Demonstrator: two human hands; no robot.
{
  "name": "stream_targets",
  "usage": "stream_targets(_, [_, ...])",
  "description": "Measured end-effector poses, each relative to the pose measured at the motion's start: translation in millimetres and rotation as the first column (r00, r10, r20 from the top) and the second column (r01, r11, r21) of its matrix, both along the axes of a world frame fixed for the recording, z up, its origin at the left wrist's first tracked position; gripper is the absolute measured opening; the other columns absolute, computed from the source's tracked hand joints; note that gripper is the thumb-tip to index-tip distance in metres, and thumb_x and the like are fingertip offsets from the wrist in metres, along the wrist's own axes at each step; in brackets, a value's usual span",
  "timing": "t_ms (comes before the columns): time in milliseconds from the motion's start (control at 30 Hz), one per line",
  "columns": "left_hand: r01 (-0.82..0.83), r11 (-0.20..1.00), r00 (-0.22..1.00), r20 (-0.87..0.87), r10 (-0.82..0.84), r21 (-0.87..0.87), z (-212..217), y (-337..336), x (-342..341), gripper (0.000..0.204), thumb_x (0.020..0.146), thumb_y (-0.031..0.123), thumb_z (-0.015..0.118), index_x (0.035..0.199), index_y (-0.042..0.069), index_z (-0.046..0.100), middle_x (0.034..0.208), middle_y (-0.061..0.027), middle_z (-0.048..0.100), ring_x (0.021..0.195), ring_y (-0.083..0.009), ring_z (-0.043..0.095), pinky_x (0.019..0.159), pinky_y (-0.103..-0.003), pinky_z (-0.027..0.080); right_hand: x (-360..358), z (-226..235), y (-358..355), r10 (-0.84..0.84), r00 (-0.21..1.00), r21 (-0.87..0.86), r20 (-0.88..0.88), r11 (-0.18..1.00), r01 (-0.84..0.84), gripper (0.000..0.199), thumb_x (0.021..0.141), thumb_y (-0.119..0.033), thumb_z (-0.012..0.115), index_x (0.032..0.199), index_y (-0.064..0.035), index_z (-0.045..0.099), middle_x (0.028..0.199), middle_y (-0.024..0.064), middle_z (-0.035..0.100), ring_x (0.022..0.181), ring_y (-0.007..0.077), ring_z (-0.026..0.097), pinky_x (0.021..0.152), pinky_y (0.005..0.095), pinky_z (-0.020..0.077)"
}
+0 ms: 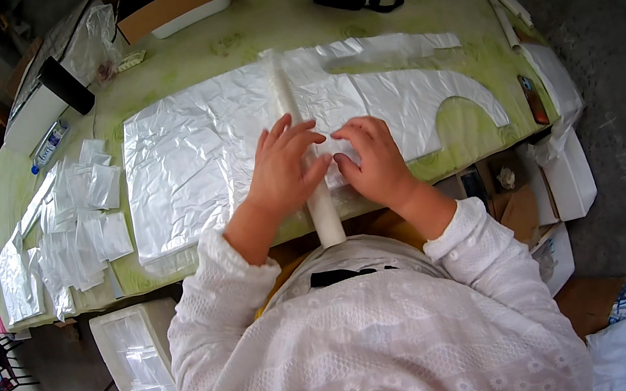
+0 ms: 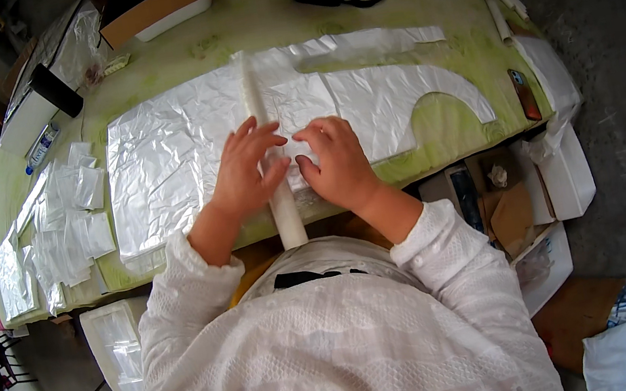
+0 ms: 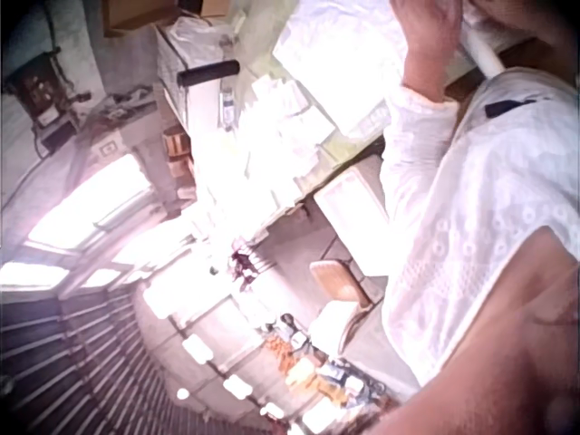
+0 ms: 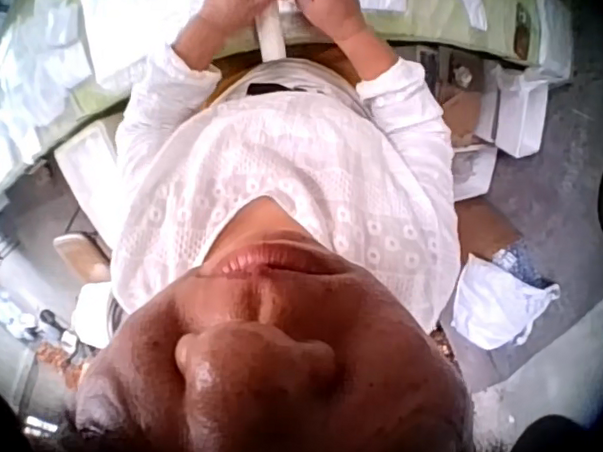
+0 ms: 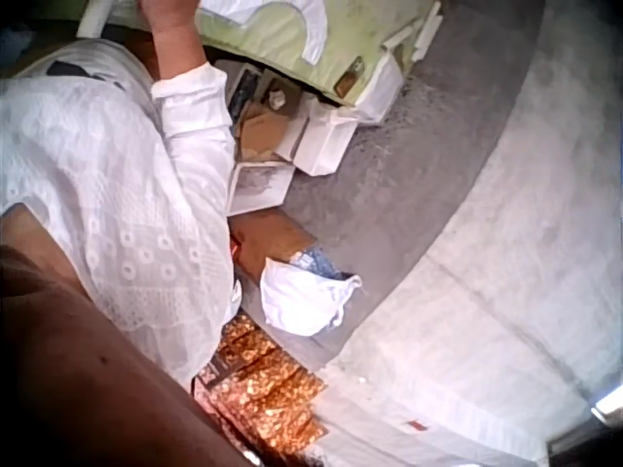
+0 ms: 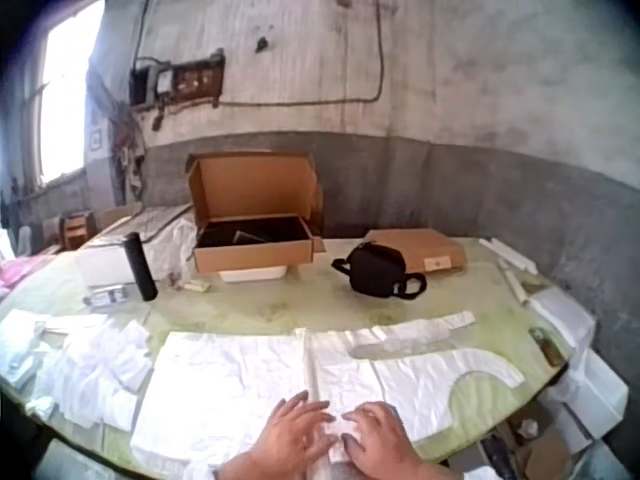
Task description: The person repeatedly wraps small white items in clear plastic film on a table. They unroll the film, place an item, fold the film around it, and set the wrapped item aside. The process is repeated multiple times with similar items.
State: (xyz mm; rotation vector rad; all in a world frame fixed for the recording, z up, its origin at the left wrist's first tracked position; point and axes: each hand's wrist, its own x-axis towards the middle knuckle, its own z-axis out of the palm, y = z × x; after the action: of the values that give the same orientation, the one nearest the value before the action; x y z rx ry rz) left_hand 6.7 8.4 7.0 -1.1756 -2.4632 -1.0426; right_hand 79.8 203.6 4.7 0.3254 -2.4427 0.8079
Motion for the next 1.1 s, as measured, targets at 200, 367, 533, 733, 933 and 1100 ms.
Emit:
stream_targets(200, [-0.098, 0.992, 0.994, 0.055, 0.094, 0.078, -6, -27, 22, 0.033, 0.086, 0.017, 0.07, 0.118, 0.011, 0.072, 0.143, -0.0145, 0.058, 0.129, -0.0374, 0.054, 0.108, -0.047, 0.044, -72, -21, 1, -0.147, 0.978, 0.285, 0.149, 0.953, 0.1, 0.058, 0.084, -0.041, 0.075, 0.138, -0.0276, 0.063, 0.159, 0.0255, 0.032, 0.147, 0.0513, 0.024, 0.117, 0.0668, 0.0221])
stream_targets(367, [-0.136, 0.989, 0.99, 0.059, 0.132, 0.065, -8, -30, 23, 0.032, 0.084, 0.016, 0.071, 0.115, 0.011, 0.073, 0.145, -0.0133, 0.058, 0.129, -0.0374, 0.054, 0.109, -0.047, 0.043, -138, -12, -13, -0.32, 0.904, 0.457, 0.284, 0.874, 0.166, 0.058, 0.09, -0.058, 0.063, 0.14, -0.0283, 0.062, 0.165, 0.0215, 0.023, 0.152, 0.0484, 0.013, 0.121, 0.0658, 0.0143])
stream_targets(533, [-0.184, 0.98, 0.981, 0.068, 0.18, 0.074, -9, -30, 23, 0.029, 0.083, 0.016, 0.072, 0.111, 0.011, 0.075, 0.144, -0.0112, 0.059, 0.127, -0.0368, 0.056, 0.108, -0.046, 0.044, -183, 15, 52, -0.672, 0.526, 0.539, 0.521, 0.737, 0.407, 0.068, 0.094, -0.068, 0.05, 0.147, -0.0262, 0.057, 0.17, 0.012, 0.02, 0.156, 0.0399, 0.013, 0.121, 0.0654, 0.0149])
stream_targets(733, [-0.197, 0.97, 0.975, 0.128, 0.18, 0.141, -9, -24, 22, 0.026, 0.082, 0.019, 0.076, 0.107, 0.014, 0.076, 0.138, -0.0066, 0.063, 0.119, -0.0357, 0.059, 0.104, -0.046, 0.047, -111, 25, 260, -0.896, 0.081, 0.576, 0.437, 0.348, 0.739, 0.076, 0.094, -0.061, 0.056, 0.159, -0.0281, 0.036, 0.164, 0.0199, 0.028, 0.151, 0.0439, 0.023, 0.118, 0.0643, 0.0254])
stream_targets(933, [-0.199, 0.961, 0.975, 0.142, 0.174, 0.193, -10, -26, 21, 0.021, 0.083, 0.019, 0.076, 0.103, 0.012, 0.076, 0.134, -0.0068, 0.065, 0.114, -0.033, 0.061, 0.099, -0.045, 0.049, -66, -11, 267, -0.727, 0.684, 0.36, 0.06, 0.655, 0.665, 0.074, 0.089, -0.051, 0.07, 0.154, -0.0271, 0.045, 0.16, 0.0236, 0.033, 0.146, 0.0492, 0.031, 0.116, 0.0593, 0.031])
stream_targets(1100, [-0.199, 0.961, 0.977, 0.116, 0.179, 0.193, -10, -30, 20, 0.021, 0.083, 0.019, 0.076, 0.102, 0.012, 0.076, 0.134, -0.0091, 0.065, 0.112, -0.0313, 0.062, 0.098, -0.043, 0.049, -63, -3, 83, -0.401, 0.873, 0.426, 0.28, 0.866, 0.261, 0.066, 0.087, -0.046, 0.074, 0.147, -0.0258, 0.054, 0.16, 0.0248, 0.032, 0.15, 0.0425, 0.028, 0.12, 0.0577, 0.0245])
